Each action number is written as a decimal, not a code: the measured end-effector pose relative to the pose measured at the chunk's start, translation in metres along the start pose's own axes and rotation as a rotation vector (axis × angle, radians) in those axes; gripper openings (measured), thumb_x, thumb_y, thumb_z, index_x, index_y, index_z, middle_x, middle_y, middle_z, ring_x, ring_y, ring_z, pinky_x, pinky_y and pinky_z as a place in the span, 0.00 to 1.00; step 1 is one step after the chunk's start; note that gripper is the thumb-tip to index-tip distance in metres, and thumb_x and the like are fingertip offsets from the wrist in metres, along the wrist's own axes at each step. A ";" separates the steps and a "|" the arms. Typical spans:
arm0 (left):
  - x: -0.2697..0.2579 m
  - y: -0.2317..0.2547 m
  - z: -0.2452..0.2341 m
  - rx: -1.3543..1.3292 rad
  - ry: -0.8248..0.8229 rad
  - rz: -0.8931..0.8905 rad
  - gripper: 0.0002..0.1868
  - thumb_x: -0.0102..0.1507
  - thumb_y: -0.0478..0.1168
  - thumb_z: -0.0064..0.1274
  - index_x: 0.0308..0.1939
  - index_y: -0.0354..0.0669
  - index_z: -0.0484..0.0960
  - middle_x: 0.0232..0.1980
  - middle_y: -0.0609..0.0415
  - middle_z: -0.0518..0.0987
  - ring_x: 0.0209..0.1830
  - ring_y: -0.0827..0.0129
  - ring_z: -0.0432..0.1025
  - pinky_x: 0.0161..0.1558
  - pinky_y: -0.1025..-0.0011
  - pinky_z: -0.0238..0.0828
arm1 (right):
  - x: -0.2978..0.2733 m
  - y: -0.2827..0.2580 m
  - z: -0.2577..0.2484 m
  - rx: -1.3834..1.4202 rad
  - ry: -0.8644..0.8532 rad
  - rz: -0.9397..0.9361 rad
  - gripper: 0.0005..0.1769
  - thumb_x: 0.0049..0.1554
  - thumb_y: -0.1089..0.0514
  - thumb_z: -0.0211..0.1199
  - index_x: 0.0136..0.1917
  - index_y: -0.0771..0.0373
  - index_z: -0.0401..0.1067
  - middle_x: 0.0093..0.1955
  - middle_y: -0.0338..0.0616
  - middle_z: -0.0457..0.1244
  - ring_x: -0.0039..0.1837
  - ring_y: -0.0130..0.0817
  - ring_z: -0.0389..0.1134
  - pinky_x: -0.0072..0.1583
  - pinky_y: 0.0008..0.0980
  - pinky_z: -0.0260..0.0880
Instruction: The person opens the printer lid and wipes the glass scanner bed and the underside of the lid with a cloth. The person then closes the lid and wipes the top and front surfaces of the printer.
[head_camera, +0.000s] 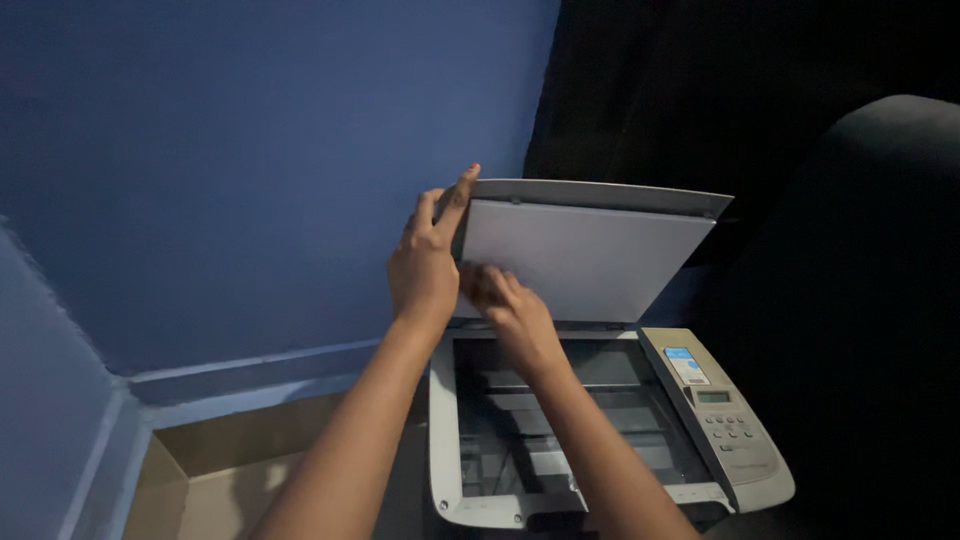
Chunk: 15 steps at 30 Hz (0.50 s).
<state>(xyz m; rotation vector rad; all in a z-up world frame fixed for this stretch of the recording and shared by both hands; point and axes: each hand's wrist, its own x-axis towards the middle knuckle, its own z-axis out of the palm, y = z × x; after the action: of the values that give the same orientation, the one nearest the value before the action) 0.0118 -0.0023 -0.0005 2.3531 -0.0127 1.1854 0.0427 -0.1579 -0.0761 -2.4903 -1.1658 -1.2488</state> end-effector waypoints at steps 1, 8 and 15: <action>0.001 0.000 0.001 0.012 -0.006 0.001 0.57 0.57 0.18 0.49 0.75 0.87 0.50 0.65 0.60 0.73 0.59 0.61 0.76 0.47 0.70 0.83 | -0.005 0.001 0.006 -0.004 -0.074 -0.009 0.12 0.47 0.68 0.63 0.45 0.63 0.80 0.66 0.50 0.63 0.62 0.46 0.68 0.59 0.42 0.73; 0.000 0.003 -0.005 -0.026 -0.067 -0.010 0.62 0.52 0.22 0.59 0.75 0.88 0.47 0.67 0.59 0.70 0.60 0.61 0.75 0.52 0.70 0.82 | -0.023 0.010 0.012 -0.036 -0.274 -0.060 0.20 0.53 0.65 0.58 0.57 0.60 0.79 0.62 0.46 0.65 0.58 0.43 0.70 0.54 0.40 0.73; -0.004 0.007 -0.010 -0.032 -0.064 -0.018 0.64 0.50 0.25 0.65 0.76 0.86 0.47 0.66 0.60 0.70 0.62 0.60 0.74 0.54 0.66 0.80 | -0.012 0.046 -0.038 -0.048 0.060 -0.027 0.16 0.51 0.69 0.63 0.49 0.53 0.79 0.57 0.42 0.69 0.61 0.41 0.72 0.58 0.38 0.75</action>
<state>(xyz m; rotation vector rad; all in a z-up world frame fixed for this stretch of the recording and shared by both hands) -0.0001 -0.0050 0.0050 2.3573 -0.0320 1.0938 0.0455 -0.2129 -0.0501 -2.4604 -1.1728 -1.3638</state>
